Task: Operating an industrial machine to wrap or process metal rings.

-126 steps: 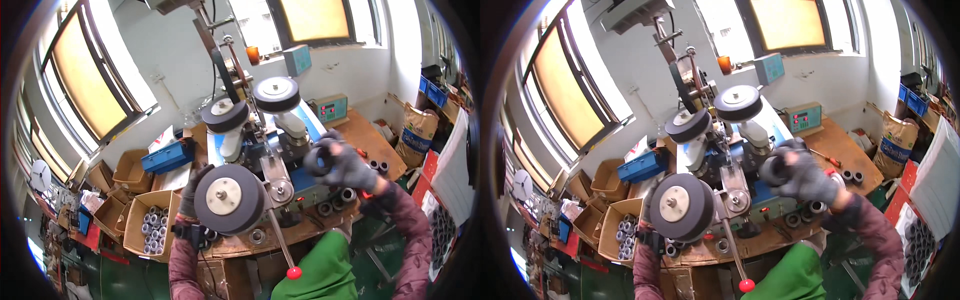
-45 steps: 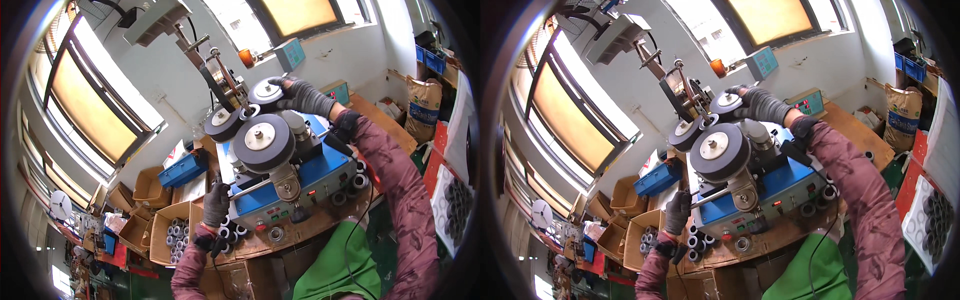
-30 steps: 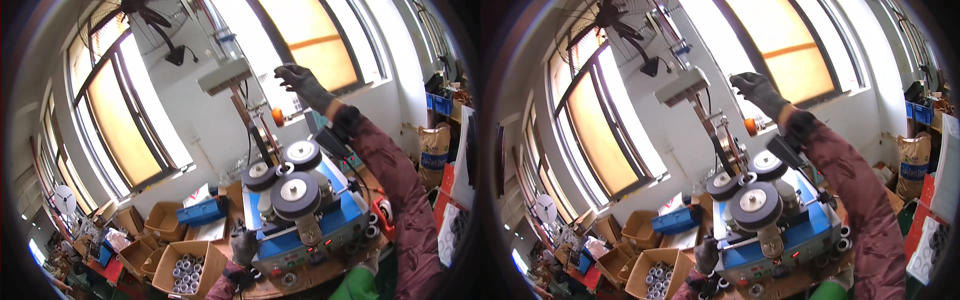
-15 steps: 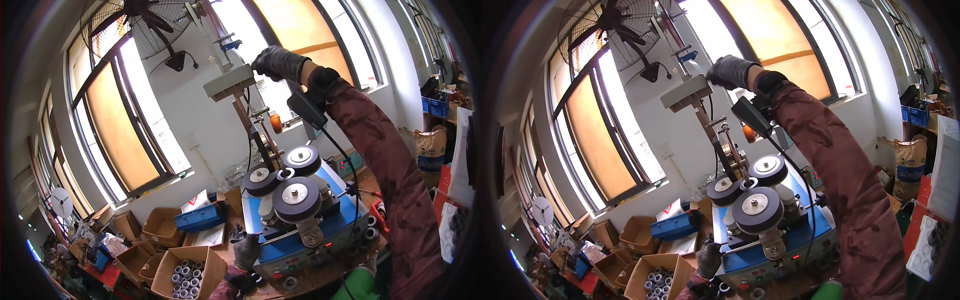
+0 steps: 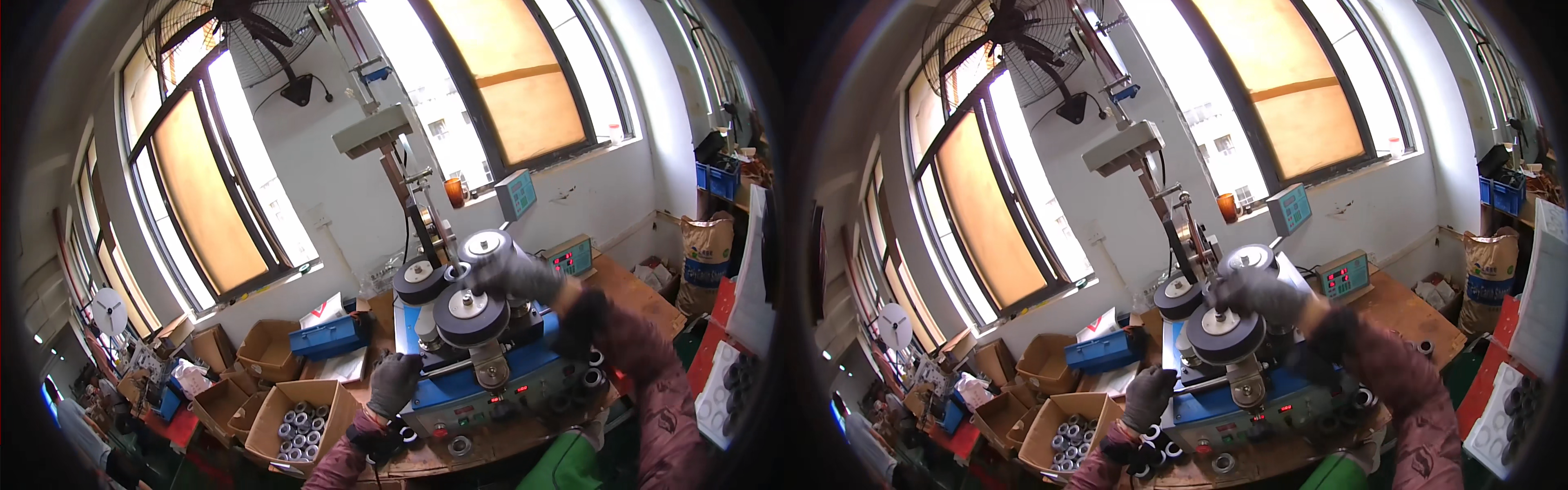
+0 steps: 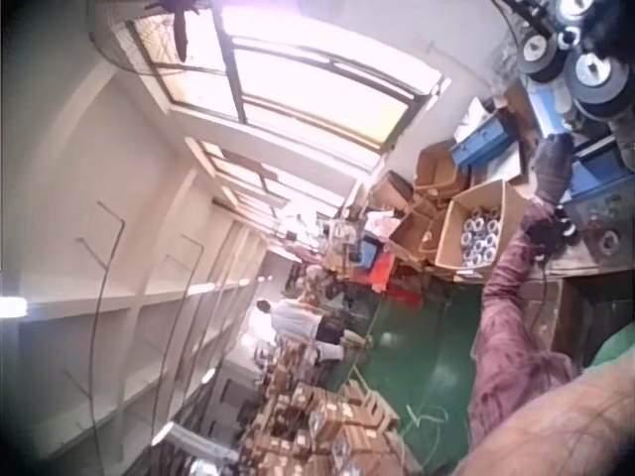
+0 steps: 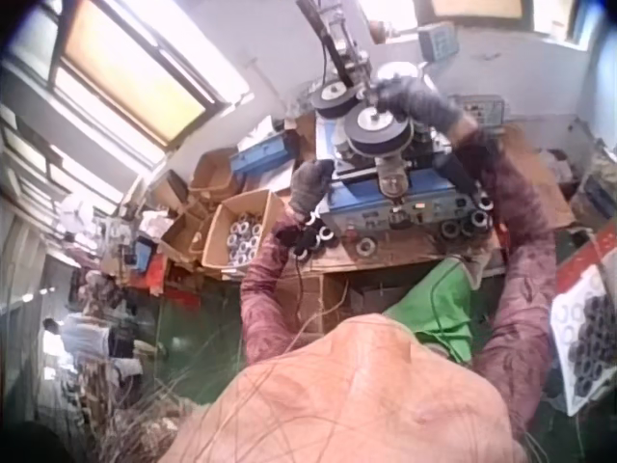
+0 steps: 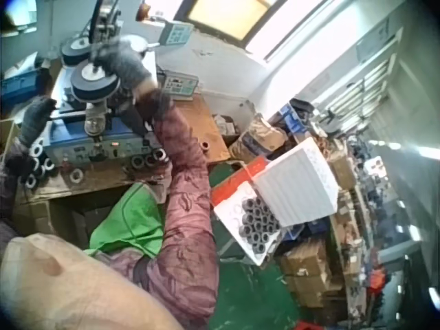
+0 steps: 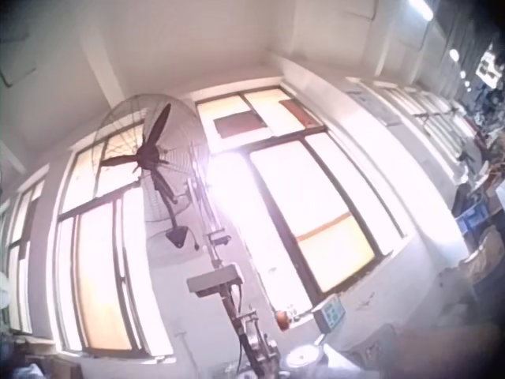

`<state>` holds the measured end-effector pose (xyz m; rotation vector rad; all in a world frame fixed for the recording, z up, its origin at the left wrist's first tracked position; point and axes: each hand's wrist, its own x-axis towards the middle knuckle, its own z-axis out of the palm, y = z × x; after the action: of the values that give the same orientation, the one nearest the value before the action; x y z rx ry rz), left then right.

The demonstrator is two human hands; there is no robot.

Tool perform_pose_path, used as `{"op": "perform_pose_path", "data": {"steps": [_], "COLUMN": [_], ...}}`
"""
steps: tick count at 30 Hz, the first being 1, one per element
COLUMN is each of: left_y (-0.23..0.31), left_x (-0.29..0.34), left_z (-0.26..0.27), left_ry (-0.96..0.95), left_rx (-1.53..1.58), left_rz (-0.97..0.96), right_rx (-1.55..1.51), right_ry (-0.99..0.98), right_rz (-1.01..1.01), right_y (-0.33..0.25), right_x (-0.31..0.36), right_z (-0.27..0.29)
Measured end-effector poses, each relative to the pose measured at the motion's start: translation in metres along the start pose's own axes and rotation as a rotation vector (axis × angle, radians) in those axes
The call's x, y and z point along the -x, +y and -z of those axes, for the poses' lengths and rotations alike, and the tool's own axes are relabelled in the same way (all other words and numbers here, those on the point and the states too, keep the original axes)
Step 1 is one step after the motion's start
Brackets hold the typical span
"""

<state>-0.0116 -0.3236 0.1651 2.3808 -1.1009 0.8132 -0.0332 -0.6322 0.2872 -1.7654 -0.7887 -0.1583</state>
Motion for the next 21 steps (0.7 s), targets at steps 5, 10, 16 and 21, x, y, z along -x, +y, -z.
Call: {"op": "perform_pose_path", "data": {"steps": [5, 10, 16, 21], "left_y": [0.099, 0.127, 0.075, 0.036], "left_x": [-0.038, -0.054, -0.118, -0.149], "left_z": [0.04, 0.034, 0.016, -0.018], "left_ry": [-0.494, -0.524, 0.206, 0.161], "left_rx": [1.126, 1.174, 0.612, 0.641], "left_rz": [0.441, 0.484, 0.1, 0.252], "right_rx": [-0.313, -0.388, -0.411, -0.261], "right_ry": [0.02, 0.152, 0.19, 0.206], "right_rz": [-0.362, -0.172, -0.3, -0.34], "right_y": [0.014, 0.023, 0.02, 0.049], "right_x": [0.11, 0.121, 0.134, 0.155], "right_z": [-0.079, -0.09, -0.065, -0.056]}}
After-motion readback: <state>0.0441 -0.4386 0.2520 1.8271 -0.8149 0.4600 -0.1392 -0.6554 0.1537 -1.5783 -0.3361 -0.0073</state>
